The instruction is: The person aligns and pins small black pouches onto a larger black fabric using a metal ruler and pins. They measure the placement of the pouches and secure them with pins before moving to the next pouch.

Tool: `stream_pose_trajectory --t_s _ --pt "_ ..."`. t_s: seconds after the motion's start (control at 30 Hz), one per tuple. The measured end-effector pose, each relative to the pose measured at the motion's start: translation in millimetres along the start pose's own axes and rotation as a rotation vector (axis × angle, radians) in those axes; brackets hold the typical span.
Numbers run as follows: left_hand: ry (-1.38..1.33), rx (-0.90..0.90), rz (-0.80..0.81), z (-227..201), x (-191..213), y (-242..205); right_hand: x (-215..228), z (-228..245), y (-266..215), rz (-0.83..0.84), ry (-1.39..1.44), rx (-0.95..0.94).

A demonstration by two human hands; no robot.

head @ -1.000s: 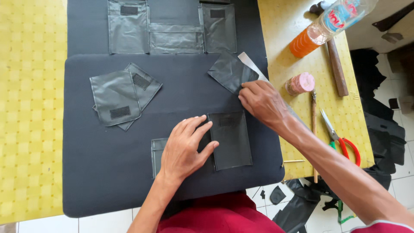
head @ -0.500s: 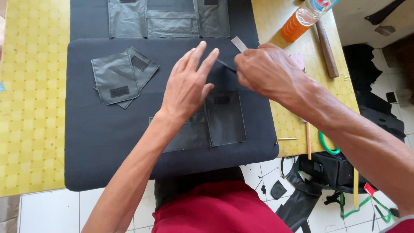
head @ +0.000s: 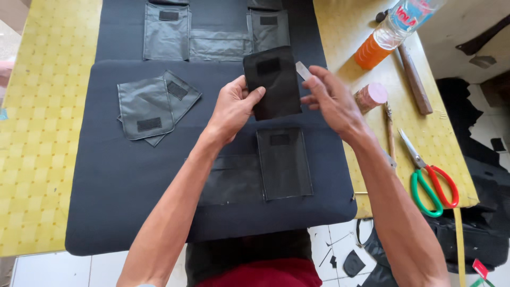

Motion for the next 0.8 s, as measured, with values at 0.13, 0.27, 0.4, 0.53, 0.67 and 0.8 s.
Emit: stream_pose_trajectory --t_s 0.13,0.27,0.4,0.53,0.67,0.8 --pt "0.027 0.032 0.000 28.5 3.7 12.6 -10.9 -42.7 7.3 0.007 -0.065 -0.073" --pt "0.547 0.048 -0.037 14.8 13.3 14.9 -4.1 -58.9 11.4 0.023 -0.020 0.004" --pt "0.764 0.039 -0.083 6.0 16.7 13.8 -0.7 -54.0 6.4 0.024 0.035 -0.038" --pt "0.733 0.046 -0.077 7.0 16.9 9.1 4.5 -59.2 8.4 0.025 0.052 -0.065" --pt "0.631 -0.052 -0.053 11.5 18.6 9.2 3.7 -63.5 8.4 0.042 0.102 -0.045" --pt "0.619 -0.141 -0.044 -7.3 14.7 2.5 1.2 -52.6 6.3 0.058 0.096 -0.028"
Point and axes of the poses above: each hand's wrist, its own y-axis towards the middle knuckle, its own x-axis out of the back of the hand, z = x × y, the point moved 8 cm from there along y, towards the middle knuckle, and after that the axes turned 13 degrees about y, right-handed, at the moved point
